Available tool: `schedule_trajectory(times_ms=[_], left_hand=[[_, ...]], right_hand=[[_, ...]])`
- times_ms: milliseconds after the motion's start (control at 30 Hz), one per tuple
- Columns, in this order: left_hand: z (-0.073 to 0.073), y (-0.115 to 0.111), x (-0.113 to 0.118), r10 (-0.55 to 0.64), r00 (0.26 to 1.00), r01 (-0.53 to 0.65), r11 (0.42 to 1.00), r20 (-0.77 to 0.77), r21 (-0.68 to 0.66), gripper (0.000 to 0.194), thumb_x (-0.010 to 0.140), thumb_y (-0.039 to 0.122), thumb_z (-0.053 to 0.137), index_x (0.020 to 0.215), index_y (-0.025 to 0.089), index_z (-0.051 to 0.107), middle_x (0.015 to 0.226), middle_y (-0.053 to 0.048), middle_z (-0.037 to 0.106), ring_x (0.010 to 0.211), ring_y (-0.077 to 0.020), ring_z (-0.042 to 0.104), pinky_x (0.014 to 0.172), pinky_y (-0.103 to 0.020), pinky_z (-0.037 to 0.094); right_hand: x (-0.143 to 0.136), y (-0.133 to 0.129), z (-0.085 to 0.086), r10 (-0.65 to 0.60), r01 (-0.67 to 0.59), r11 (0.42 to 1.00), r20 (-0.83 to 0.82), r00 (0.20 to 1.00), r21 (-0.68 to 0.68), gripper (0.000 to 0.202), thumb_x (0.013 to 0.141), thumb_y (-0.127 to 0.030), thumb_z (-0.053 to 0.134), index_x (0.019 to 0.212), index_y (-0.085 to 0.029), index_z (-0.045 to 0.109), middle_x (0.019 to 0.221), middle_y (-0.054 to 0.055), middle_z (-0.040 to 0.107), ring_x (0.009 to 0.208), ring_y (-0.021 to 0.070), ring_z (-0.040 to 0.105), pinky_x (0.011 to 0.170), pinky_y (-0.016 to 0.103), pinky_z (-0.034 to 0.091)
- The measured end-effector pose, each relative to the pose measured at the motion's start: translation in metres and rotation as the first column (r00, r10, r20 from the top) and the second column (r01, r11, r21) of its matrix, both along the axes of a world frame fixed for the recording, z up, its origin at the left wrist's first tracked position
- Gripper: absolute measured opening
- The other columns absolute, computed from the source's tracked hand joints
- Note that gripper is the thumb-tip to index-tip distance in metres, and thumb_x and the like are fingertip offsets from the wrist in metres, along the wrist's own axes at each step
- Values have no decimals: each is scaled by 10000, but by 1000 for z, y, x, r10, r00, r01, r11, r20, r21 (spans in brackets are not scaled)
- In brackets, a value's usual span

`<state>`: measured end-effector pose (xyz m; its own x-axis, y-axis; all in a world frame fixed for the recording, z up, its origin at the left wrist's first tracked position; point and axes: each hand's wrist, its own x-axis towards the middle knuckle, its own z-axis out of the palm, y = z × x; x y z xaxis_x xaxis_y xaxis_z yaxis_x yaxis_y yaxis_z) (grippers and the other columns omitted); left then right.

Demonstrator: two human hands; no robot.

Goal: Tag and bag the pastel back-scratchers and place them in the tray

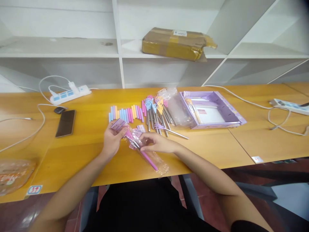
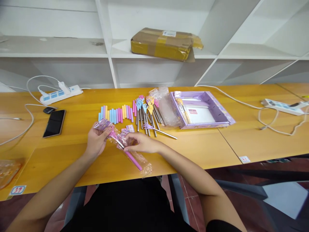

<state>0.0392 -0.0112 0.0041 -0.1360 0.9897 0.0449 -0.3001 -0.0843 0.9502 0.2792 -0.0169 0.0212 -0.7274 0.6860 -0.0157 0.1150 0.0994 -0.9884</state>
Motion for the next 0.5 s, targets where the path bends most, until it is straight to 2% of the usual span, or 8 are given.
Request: schedule_trajectory(times_ms=[133, 233, 300, 367, 433, 467, 500], left_hand=[[-2, -5, 4, -37, 999, 38, 999, -16, 17, 487, 753, 369, 957, 1067, 215, 619, 1021, -7, 724, 941, -160, 725, 878, -302, 589], [-2, -7, 4, -49, 998, 51, 998, -38, 36, 509, 777, 385, 945, 1121, 229, 603, 1045, -13, 722, 972, -172, 724, 900, -317, 588], [-1, -8, 3, -110, 994, 111, 992, -24, 52, 567, 793, 458, 934, 1187, 244, 587, 1125, -40, 724, 1010, -192, 724, 891, -334, 600], [2, -9, 1, -237, 972, 236, 969, 4, 68, 595, 835, 592, 876, 1219, 254, 574, 1238, -83, 711, 1049, -219, 724, 891, -373, 619], [3, -11, 0, -360, 933, 358, 930, 17, 82, 576, 896, 692, 770, 1216, 253, 576, 1307, -112, 695, 1061, -236, 726, 918, -422, 625], [2, -11, -1, -393, 920, 390, 917, 13, 85, 557, 926, 709, 723, 1206, 249, 583, 1309, -117, 695, 1048, -235, 727, 927, -435, 623], [1, -11, -1, -407, 914, 405, 911, 5, 82, 536, 951, 709, 689, 1197, 244, 591, 1295, -118, 701, 1025, -230, 727, 925, -434, 619]], right_hand=[[4, -10, 10, -35, 23, 993, 104, 994, 119, 263, 933, -411, 830, 958, -201, 673, 891, 4, 725, 803, 157, 665, 737, 281, 533], [-1, -22, 10, -90, 59, 981, 167, 982, 183, 242, 941, -393, 816, 910, -201, 671, 842, -5, 710, 744, 152, 650, 691, 272, 523], [-1, -26, 9, -135, 100, 974, 170, 976, 204, 238, 965, -411, 783, 918, -200, 682, 843, -3, 714, 739, 155, 654, 689, 277, 531], [9, -24, 10, -203, 162, 958, 160, 966, 239, 271, 988, -463, 748, 929, -203, 698, 850, 2, 722, 759, 169, 665, 701, 291, 543], [34, -10, 14, -356, 302, 903, 140, 924, 306, 313, 993, -518, 725, 930, -213, 705, 842, 8, 722, 775, 190, 673, 713, 311, 553], [52, 0, 17, -464, 400, 846, 120, 877, 352, 321, 990, -534, 720, 931, -219, 703, 842, 12, 722, 780, 200, 677, 721, 322, 557], [74, 13, 19, -592, 516, 754, 81, 802, 407, 309, 976, -533, 730, 962, -225, 705, 871, 20, 731, 799, 211, 687, 742, 336, 565]])
